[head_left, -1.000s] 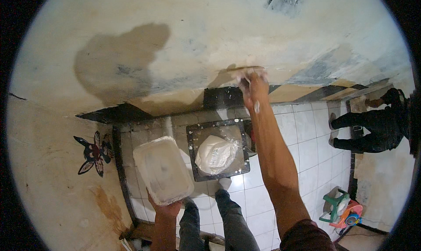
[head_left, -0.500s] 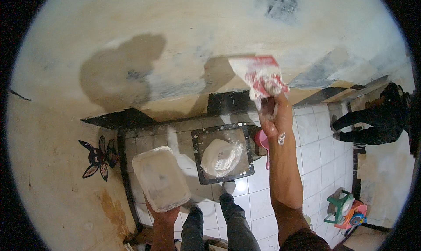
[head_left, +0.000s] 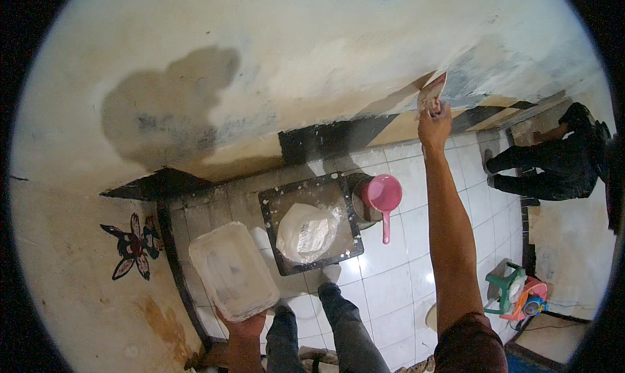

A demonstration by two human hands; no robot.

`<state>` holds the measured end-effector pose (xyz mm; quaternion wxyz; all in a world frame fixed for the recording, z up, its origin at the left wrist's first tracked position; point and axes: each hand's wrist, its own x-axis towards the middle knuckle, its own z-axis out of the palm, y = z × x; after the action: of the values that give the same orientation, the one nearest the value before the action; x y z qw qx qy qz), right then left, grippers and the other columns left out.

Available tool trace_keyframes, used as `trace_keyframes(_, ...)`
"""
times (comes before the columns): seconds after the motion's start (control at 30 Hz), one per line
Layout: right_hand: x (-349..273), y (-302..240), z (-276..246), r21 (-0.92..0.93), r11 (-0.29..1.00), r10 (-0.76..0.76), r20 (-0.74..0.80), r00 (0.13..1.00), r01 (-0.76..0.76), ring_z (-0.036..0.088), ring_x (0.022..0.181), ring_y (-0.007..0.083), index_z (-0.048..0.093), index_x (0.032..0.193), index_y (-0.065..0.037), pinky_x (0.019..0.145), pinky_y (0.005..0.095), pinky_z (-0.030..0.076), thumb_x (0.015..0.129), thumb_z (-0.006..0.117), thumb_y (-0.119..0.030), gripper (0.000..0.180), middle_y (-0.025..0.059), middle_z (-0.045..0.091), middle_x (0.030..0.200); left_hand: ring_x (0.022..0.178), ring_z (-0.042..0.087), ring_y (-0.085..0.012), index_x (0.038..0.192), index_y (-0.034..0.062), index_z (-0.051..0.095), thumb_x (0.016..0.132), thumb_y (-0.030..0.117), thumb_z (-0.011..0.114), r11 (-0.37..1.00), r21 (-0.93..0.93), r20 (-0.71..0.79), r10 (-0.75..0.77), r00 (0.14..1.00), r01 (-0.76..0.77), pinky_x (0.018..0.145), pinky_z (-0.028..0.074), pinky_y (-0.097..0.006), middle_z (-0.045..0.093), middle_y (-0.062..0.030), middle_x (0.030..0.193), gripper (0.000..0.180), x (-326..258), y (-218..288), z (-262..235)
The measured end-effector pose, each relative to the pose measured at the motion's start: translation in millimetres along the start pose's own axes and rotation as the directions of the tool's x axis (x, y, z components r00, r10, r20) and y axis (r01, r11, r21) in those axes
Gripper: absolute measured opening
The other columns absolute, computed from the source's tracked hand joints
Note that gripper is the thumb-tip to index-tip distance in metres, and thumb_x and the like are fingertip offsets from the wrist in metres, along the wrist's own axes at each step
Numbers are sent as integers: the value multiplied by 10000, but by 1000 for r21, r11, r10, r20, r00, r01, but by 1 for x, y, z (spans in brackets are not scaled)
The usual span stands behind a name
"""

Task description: The person applies a white substance from a container onto a wall using a spatula, spreading it across uneven surfaces and corners.

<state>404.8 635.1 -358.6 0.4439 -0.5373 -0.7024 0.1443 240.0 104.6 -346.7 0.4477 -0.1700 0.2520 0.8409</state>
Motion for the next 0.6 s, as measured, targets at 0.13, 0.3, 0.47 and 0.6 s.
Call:
trace_keyframes(0.13,-37,-57,50,-102,988,-109,31,994,112,604,777,350,542,976,-11,690,420,474,737,663,-112,286,190,592,834,1229,467,-338,1375,130,394,868,540,481,1000,-30,-109,-3,994,0,980,399,-583,467,-92,1361,658,-5,12,-11)
trace_keyframes(0.3,-145,-211,141,87,979,-190,30,981,187,590,830,409,529,938,5,761,485,466,839,563,-212,241,231,595,894,1249,444,-330,1382,154,389,876,553,459,998,12,-107,66,992,-65,999,376,-578,453,-79,1376,649,-23,48,-40)
trace_keyframes(0.47,-223,-348,151,365,929,-39,263,964,-62,583,874,386,436,1232,51,779,473,465,849,565,-161,456,227,582,996,1264,420,-334,1387,166,383,884,568,434,990,-21,-84,136,987,-138,1025,333,-583,433,-83,1396,646,-31,79,-42)
trace_keyframes(0.6,-231,-311,137,451,835,132,393,910,-316,618,933,306,476,1181,-8,820,368,489,828,594,-112,386,151,621,983,1275,401,-338,1390,176,377,890,581,414,988,-34,-62,147,987,-149,1046,298,-587,417,-86,1411,644,-34,88,-39)
